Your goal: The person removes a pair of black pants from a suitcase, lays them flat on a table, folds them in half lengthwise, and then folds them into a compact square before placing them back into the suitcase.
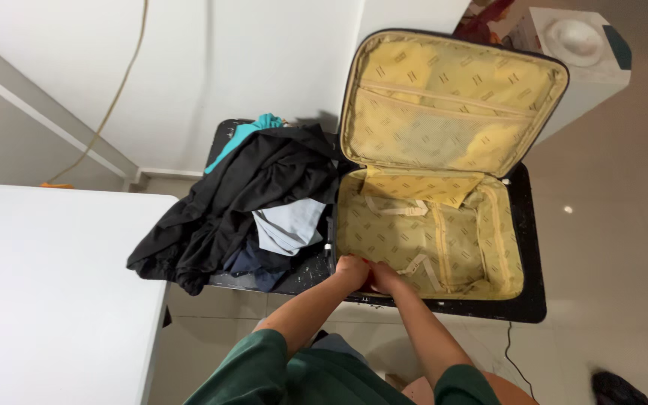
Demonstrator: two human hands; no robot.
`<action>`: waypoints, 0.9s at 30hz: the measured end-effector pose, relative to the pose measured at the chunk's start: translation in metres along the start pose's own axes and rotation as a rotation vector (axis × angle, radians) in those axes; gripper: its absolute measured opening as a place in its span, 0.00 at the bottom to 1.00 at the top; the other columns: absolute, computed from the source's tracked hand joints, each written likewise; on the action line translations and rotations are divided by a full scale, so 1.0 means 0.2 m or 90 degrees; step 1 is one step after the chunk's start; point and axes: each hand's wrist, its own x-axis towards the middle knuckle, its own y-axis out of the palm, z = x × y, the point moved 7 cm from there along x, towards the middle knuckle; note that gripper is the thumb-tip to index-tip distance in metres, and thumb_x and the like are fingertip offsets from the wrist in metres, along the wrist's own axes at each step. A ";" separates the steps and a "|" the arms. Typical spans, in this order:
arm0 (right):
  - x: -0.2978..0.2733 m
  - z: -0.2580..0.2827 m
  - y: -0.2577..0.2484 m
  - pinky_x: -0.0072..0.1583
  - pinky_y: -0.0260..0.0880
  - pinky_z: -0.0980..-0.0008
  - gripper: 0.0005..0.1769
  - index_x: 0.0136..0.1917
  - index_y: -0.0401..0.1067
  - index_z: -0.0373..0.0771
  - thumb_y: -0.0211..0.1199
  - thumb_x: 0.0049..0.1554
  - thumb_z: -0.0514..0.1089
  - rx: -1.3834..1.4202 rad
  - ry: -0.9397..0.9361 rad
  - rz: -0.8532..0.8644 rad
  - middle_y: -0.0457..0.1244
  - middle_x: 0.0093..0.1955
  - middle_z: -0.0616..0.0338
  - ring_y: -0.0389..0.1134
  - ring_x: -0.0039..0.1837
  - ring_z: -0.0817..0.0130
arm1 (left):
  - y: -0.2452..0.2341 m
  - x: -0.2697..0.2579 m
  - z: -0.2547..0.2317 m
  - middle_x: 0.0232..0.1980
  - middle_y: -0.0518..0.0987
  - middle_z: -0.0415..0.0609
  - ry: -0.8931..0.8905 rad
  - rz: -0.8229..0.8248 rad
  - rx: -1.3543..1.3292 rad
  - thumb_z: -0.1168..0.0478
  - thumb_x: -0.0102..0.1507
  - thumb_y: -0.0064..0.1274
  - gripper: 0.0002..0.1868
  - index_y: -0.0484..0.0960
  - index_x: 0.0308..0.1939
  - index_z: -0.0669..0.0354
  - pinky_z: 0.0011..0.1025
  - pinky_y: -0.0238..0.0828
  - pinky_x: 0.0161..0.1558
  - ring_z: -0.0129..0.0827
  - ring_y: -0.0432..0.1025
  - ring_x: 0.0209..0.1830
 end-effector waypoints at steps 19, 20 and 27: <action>-0.11 0.08 -0.13 0.60 0.69 0.56 0.30 0.65 0.67 0.41 0.69 0.53 0.55 0.067 0.057 -0.194 0.64 0.61 0.45 0.67 0.61 0.48 | -1.20 -0.25 1.35 0.80 0.58 0.58 -0.139 -0.488 -0.234 0.66 0.54 0.56 0.54 0.43 0.81 0.55 0.41 0.74 0.52 0.54 0.71 0.53; -0.11 0.07 -0.12 0.60 0.69 0.56 0.30 0.65 0.67 0.42 0.69 0.53 0.54 0.071 0.071 -0.190 0.64 0.61 0.46 0.67 0.61 0.48 | -1.19 -0.20 1.36 0.76 0.62 0.57 -0.137 -0.474 -0.225 0.64 0.54 0.58 0.56 0.41 0.82 0.55 0.41 0.74 0.53 0.54 0.71 0.54; -0.11 0.07 -0.08 0.60 0.70 0.55 0.30 0.67 0.68 0.43 0.67 0.54 0.53 0.059 0.142 -0.207 0.65 0.62 0.46 0.67 0.63 0.49 | -1.14 -0.12 1.40 0.55 0.73 0.55 -0.195 -0.490 -0.203 0.47 0.59 0.63 0.45 0.60 0.76 0.51 0.42 0.76 0.46 0.50 0.70 0.55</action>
